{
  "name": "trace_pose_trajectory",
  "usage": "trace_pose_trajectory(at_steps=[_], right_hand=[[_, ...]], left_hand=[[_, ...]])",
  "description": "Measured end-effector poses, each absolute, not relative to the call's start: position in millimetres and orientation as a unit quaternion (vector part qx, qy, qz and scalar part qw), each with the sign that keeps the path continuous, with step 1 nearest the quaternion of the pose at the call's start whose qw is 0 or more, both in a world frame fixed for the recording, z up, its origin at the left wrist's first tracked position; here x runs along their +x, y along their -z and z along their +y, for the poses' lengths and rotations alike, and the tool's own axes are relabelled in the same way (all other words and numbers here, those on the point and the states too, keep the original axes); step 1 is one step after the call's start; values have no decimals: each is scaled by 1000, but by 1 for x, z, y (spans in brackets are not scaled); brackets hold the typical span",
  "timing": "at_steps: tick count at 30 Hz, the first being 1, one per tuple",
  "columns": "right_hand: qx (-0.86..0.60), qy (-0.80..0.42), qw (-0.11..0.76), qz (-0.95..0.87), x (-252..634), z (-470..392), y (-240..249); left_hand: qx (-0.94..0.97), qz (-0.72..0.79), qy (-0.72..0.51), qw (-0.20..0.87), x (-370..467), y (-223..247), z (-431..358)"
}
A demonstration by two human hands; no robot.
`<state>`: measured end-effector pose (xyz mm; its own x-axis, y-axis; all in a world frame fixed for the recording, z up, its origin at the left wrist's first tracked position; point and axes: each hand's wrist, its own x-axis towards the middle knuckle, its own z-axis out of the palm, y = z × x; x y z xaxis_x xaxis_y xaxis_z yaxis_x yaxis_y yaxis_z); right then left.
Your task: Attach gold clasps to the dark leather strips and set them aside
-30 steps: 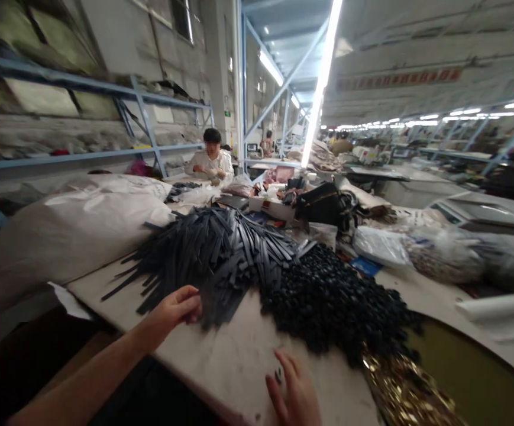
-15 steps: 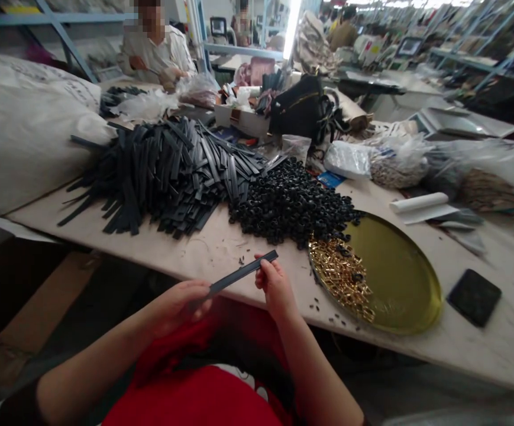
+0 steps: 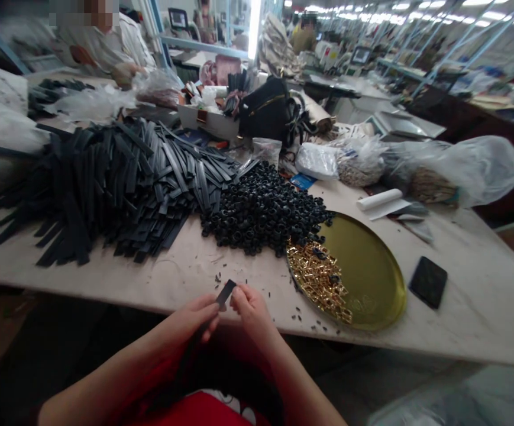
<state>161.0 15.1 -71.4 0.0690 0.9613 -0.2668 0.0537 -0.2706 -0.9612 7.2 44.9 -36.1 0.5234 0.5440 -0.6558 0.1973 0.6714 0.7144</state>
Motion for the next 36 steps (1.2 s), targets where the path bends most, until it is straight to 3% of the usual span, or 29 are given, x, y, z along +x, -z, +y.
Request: trace_pose_trajectory(at_steps=[4,8,12,16,19,22,25,28,31,36], right_hand=[[-703,-302,400,-505,216,23,75],[-771,-111,291,-555,260,40,76],[-794,-26,122,-595,262,64,78],[-784,-23,71,-616,247,73,80],[-744,-60,108,-656,238,66,82],[-701,-152,231,-658,228,53,84],[-656,-326,402,-550,210,41,80],[-552,-547,509,-370,186,31,71],[-465,-670,544,-194,168,26,61],[-423,-708,550,-129,155,22,48]], left_hand=[[360,464,-146,796,3,47,54],[331,455,-171,809,1,52,59],[325,446,-174,816,8,49,58],[316,440,-181,821,11,39,56],[302,447,-189,821,9,32,53],[293,452,-193,820,6,28,48],[306,448,-197,816,4,26,42],[327,458,-186,806,3,22,37],[391,465,-191,771,1,19,33],[600,458,-240,610,-6,17,33]])
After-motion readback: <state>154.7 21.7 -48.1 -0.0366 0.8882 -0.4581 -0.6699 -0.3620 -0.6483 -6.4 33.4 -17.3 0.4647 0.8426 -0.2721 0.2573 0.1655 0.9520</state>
